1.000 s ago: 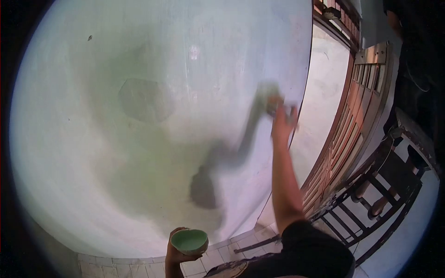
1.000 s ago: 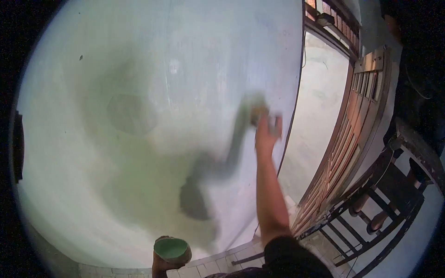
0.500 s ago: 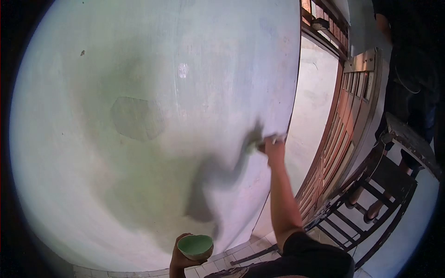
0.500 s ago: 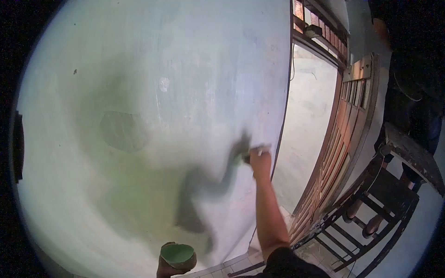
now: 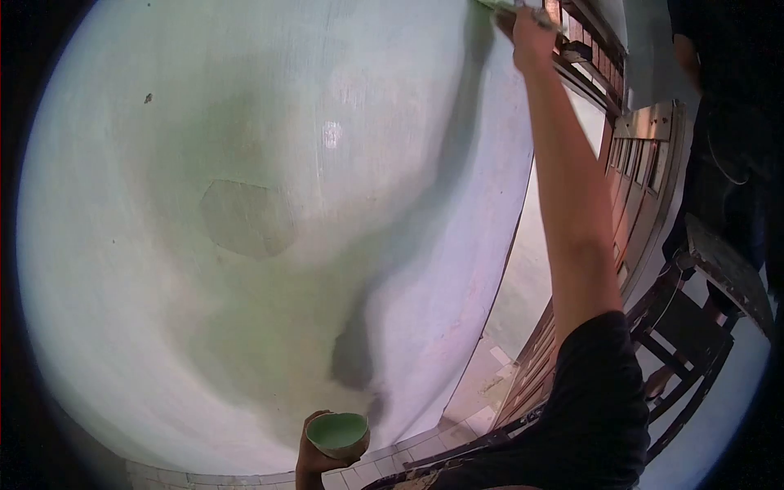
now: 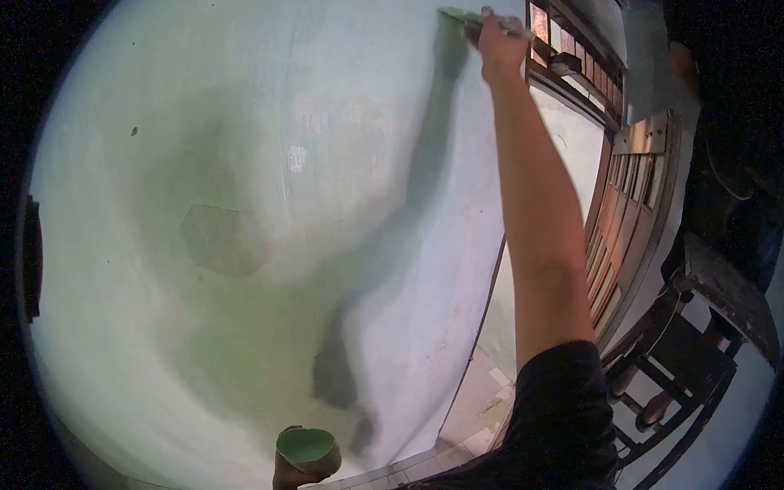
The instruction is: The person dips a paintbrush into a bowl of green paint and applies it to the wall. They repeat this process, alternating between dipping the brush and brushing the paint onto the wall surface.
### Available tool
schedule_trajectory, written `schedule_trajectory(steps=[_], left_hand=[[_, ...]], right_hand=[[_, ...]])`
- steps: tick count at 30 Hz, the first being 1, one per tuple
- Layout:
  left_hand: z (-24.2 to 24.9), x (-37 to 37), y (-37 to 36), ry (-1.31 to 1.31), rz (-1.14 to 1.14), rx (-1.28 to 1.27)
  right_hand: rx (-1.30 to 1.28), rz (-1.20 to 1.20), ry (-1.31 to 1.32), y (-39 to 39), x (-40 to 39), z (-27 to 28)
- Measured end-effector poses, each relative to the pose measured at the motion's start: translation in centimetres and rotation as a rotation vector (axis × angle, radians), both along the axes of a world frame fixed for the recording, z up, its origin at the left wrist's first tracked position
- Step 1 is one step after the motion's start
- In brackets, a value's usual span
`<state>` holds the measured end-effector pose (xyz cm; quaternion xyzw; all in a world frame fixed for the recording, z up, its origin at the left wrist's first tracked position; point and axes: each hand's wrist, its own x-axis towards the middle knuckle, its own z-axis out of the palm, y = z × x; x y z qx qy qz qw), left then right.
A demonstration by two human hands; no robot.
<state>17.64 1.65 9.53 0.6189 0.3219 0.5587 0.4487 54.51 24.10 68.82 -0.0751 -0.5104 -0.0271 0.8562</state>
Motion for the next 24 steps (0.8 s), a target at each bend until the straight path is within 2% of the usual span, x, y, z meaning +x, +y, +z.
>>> schedule_trajectory(steps=[1,2,3,4,5,6,7,8,9,10,11,12,14,15,17,18,19,20,21,22,23,24], left_hand=[[0.6,0.0,-0.3,0.007,-0.005,-0.004],[1.7,0.3,-0.8,-0.002,-0.015,-0.006],[2.2,0.4,-1.1,-0.014,-0.026,-0.006],[2.1,0.2,-1.2,-0.013,-0.03,-0.007],[1.9,-0.1,-1.2,0.006,-0.039,-0.006],[1.7,-0.3,-1.2,0.024,-0.047,-0.001],[1.5,-0.4,-1.2,0.022,-0.049,0.008],[1.5,-0.5,-1.3,0.055,-0.032,0.001],[1.5,-0.5,-1.5,0.085,-0.012,-0.005],[1.6,-0.6,-1.5,0.077,-0.006,0.012],[1.8,-0.6,-1.6,0.073,-0.026,-0.009],[2.0,-0.7,-1.8,0.069,-0.044,-0.032],[2.7,-0.8,-1.9,0.058,-0.049,-0.06],[2.9,-0.7,-2.1,0.053,-0.052,-0.049],[2.8,-0.8,-2.8,0.041,-0.049,-0.043],[2.6,-0.8,-3.0,0.08,-0.069,-0.057],[2.6,-0.8,-2.7,0.121,-0.086,-0.062],[2.1,-0.9,-1.9,0.111,-0.077,-0.049],[1.7,-0.7,-1.7,0.091,-0.076,-0.045],[1.2,-0.5,-1.7,0.072,-0.075,-0.044],[0.5,-0.2,-1.9,0.055,-0.075,-0.049],[-0.3,0.0,-2.2,0.04,-0.075,-0.056]], right_hand=[[-0.002,0.067,-0.011,1.3,0.4,-2.0],[0.107,0.018,-0.029,4.5,2.0,-4.0],[-0.013,0.142,-0.037,3.5,1.8,-8.1],[-0.208,0.039,0.029,1.7,1.3,-12.2],[-0.23,-0.067,0.088,4.8,3.2,-16.8],[-0.351,-0.127,0.088,3.3,2.8,-22.0],[-0.497,-0.347,-0.096,1.9,2.8,-27.2],[-0.499,-0.336,0.101,1.8,2.3,-32.7],[-0.536,-0.296,0.122,1.4,2.3,-37.7],[-0.638,-0.441,-0.003,-1.7,1.6,-39.6],[-0.741,-0.2,0.068,-4.6,0.8,-40.0],[-0.842,0.048,0.131,-6.1,0.2,-39.7],[-1.184,0.015,0.001,-5.4,3.4,-37.6],[-1.204,-0.431,-0.216,-0.4,7.7,-38.0],[-1.147,-0.427,-0.218,1.0,8.0,-28.7],[-1.075,-0.5,-0.403,1.6,8.1,-23.6],[-1.08,-0.448,-0.318,1.8,7.4,-18.3],[-0.864,-0.881,-0.575,1.9,7.2,-13.3],[-0.909,-0.629,-0.335,1.2,6.0,-8.3],[-0.798,-0.624,-0.346,3.6,7.1,-3.6],[-0.794,-0.669,-0.233,0.2,4.3,0.0],[-0.702,-0.541,-0.186,2.2,5.6,3.8]])
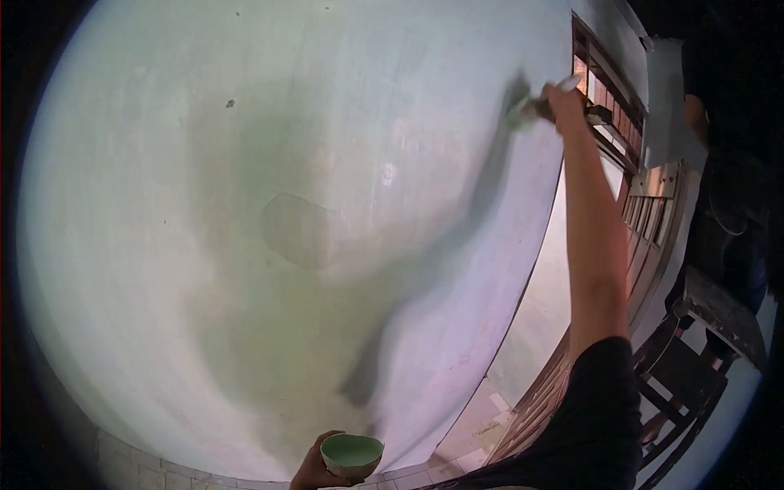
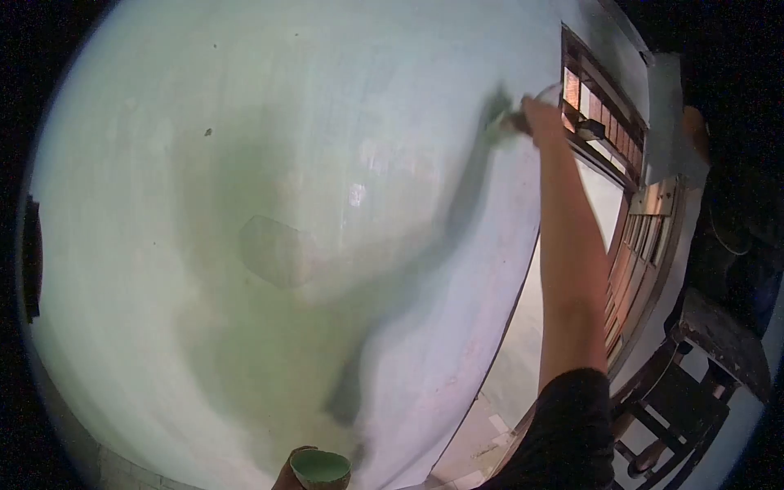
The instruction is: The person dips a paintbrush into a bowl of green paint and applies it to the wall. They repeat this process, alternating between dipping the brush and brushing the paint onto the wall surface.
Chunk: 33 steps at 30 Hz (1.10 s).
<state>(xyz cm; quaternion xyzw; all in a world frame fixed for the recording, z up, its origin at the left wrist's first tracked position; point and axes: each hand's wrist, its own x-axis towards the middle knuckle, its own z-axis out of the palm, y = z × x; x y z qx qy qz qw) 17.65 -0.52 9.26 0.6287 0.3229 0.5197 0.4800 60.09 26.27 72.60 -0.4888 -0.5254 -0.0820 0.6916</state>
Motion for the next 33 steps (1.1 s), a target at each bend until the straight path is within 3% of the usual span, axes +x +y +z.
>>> schedule_trajectory(steps=[2,4,5,6,7,8,9,10,12,13,14,15,16,17,18,19,20,22,26,27,29,32,33], left_hand=[[-1.6,0.2,-0.4,-0.026,0.003,-0.009],[-3.3,0.9,-0.8,-0.06,0.003,-0.016],[-4.0,1.2,-1.0,-0.074,0.0,-0.018],[-4.7,1.2,-1.4,-0.079,-0.005,-0.021],[-5.3,0.9,-1.8,-0.079,-0.016,-0.027],[-5.9,0.8,-2.5,-0.079,-0.032,-0.033],[-6.4,0.5,-3.3,-0.077,-0.05,-0.041],[-6.8,-0.2,-3.9,-0.074,-0.065,-0.042],[-7.3,-1.3,-5.3,-0.076,-0.089,-0.045],[-7.4,-2.2,-5.9,-0.075,-0.098,-0.044],[-7.5,-3.0,-6.8,-0.076,-0.104,-0.048],[-7.1,-3.5,-7.9,-0.08,-0.108,-0.052],[-5.3,-4.1,-9.3,-0.071,-0.104,-0.045],[-2.1,-4.5,-11.4,-0.074,-0.099,-0.023],[-0.4,-5.2,-12.9,-0.073,-0.095,-0.007],[-1.6,-6.1,-13.4,-0.025,-0.137,0.054],[-1.9,-6.7,-14.0,-0.008,-0.136,0.047],[-2.1,-6.8,-15.5,-0.078,-0.215,0.117],[1.5,-4.4,-19.5,-0.154,-0.158,-0.175],[-1.3,-4.7,-18.8,-0.119,-0.292,0.194],[-0.9,-3.1,-19.7,-0.109,-0.318,0.203],[-3.2,-0.8,-20.3,-0.062,-0.334,0.134],[-4.6,0.0,-20.4,-0.014,-0.328,0.06]], right_hand=[[0.225,0.263,0.22,-0.3,0.3,4.3],[0.625,0.71,0.342,-4.2,-4.2,2.7],[0.641,0.639,0.288,-3.6,-4.2,2.0],[0.515,0.341,0.347,-3.8,-4.9,0.3],[0.592,0.367,0.127,-0.1,-2.6,-1.9],[0.668,0.552,0.285,0.5,-3.6,-5.8],[0.584,0.46,0.203,-0.3,-3.7,-10.7],[0.468,0.328,0.177,4.9,0.3,-15.7],[0.309,0.474,0.346,1.2,-2.8,-29.4],[0.204,0.149,0.302,0.3,-3.8,-36.8],[0.025,-0.038,0.083,-1.8,-4.5,-44.1],[-0.089,0.001,0.15,-3.4,-5.3,-50.7],[-0.049,0.326,0.518,-5.0,-6.8,-56.4],[-0.338,-0.032,0.189,-8.3,-7.3,-60.3],[-0.432,0.077,0.31,-11.3,-8.1,-64.2],[-0.249,-0.036,0.318,-10.9,-8.1,-72.0],[-0.238,0.292,0.485,-16.7,-9.5,-71.6],[-0.342,0.423,0.782,-21.9,-10.2,-78.2],[-0.693,0.211,0.705,-36.9,-14.5,-76.7],[-0.701,0.215,0.716,-39.1,-14.7,-78.2],[-0.868,0.358,1.077,-43.1,-14.5,-80.7],[-0.951,0.29,1.024,-47.2,-14.1,-82.3],[-0.928,0.244,0.825,-47.9,-13.4,-84.1]])
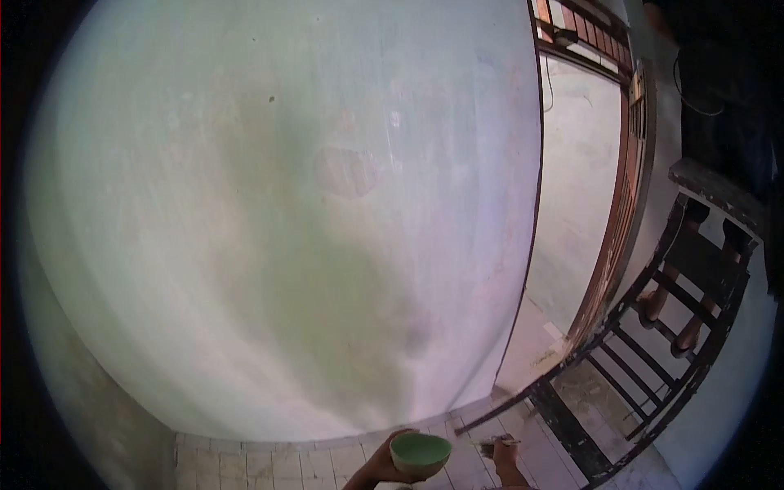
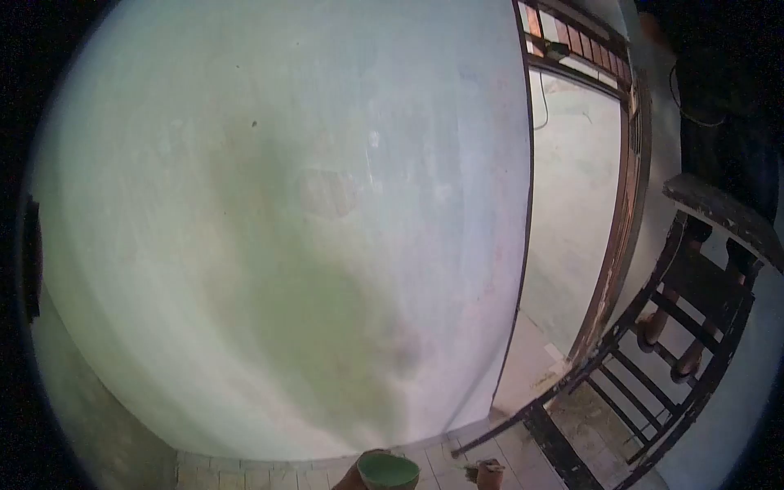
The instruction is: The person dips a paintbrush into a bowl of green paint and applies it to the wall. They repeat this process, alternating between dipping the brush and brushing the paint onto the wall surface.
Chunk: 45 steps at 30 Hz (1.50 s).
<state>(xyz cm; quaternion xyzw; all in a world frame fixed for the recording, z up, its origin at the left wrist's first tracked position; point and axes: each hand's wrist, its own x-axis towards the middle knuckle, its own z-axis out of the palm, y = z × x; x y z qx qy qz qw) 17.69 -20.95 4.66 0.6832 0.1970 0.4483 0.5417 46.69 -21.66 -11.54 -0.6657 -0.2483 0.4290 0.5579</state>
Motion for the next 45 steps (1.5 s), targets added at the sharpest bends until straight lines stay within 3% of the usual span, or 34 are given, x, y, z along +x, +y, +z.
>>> schedule_trajectory(steps=[2,3,4,5,6,8,16,25,28,33,35,45], left_hand=[[-0.4,2.0,-2.0,0.084,-0.002,-0.009],[1.1,3.4,-2.6,0.108,-0.012,0.046],[1.4,4.7,-3.6,0.073,-0.047,-0.007],[1.5,6.0,-4.4,0.034,-0.079,-0.055],[1.4,7.5,-5.3,0.049,-0.064,-0.031],[1.8,10.5,-7.4,0.04,-0.047,-0.015],[2.8,18.4,-17.3,0.025,-0.049,-0.101],[3.5,20.2,-21.5,0.091,0.002,-0.112],[3.6,19.7,-21.8,0.079,0.006,-0.06],[3.5,16.7,-23.1,0.023,0.014,0.021],[3.0,14.7,-24.2,0.032,0.087,0.012],[2.6,2.3,-30.6,0.039,0.23,-0.061]], right_hand=[[0.012,0.014,-0.186,-1.6,0.8,1.1],[-0.024,0.029,-0.285,-1.0,2.7,-5.6],[0.013,0.051,0.121,-2.8,2.6,-0.6],[0.076,0.094,0.009,-3.1,3.7,-2.6],[0.042,0.153,0.152,-4.7,4.1,1.7],[0.112,0.216,0.173,-7.6,5.6,5.5],[0.074,0.277,0.204,-15.2,12.5,4.4],[0.151,0.397,0.274,-19.3,12.9,3.6],[0.253,0.409,0.156,-20.1,13.3,1.2],[0.192,0.409,0.034,-21.7,11.3,4.0],[0.066,0.458,0.127,-22.0,9.8,5.6],[-0.006,0.558,0.24,-21.8,-4.3,8.4]])
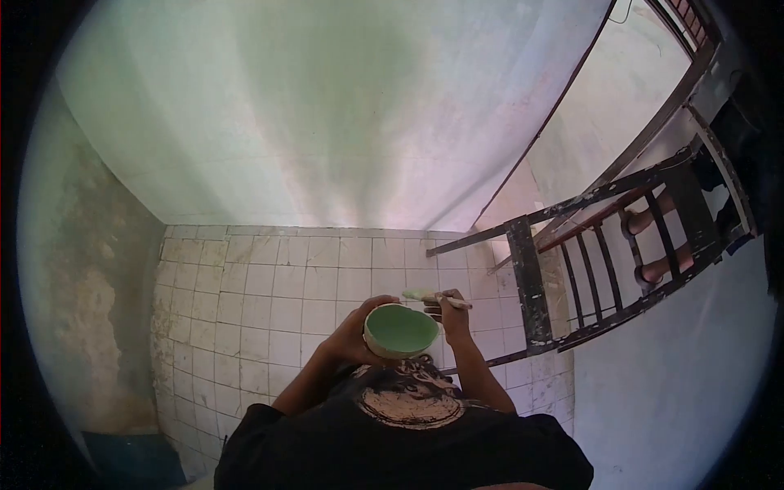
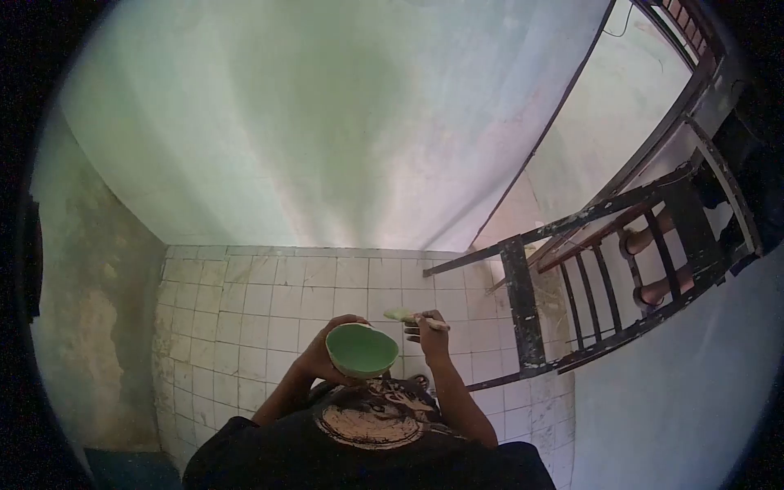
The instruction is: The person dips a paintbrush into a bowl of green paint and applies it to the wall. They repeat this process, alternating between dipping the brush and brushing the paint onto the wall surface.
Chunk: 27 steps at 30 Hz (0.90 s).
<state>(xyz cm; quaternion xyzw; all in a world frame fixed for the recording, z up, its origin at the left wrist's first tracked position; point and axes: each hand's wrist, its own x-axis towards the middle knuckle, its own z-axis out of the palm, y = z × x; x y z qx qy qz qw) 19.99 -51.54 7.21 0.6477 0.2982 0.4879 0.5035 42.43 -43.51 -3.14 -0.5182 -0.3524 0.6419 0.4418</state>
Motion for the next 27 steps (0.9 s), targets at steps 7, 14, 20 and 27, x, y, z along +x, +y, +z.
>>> schedule_trajectory(steps=[7,14,20,27], left_hand=[[-1.5,-6.8,-2.5,-0.013,0.047,0.019],[-2.4,-11.1,-4.6,0.015,0.099,-0.013],[-2.4,-12.1,-6.1,-0.027,0.147,-0.054],[-1.8,-12.9,-7.7,0.037,0.184,-0.068]], right_hand=[[0.14,0.118,-0.15,-4.5,-8.1,-0.1],[0.206,0.168,-0.291,-6.8,-11.1,-3.3],[0.306,0.235,-0.399,-6.8,-13.3,-2.3],[0.25,0.359,-0.2,-5.6,-14.4,-4.9]])
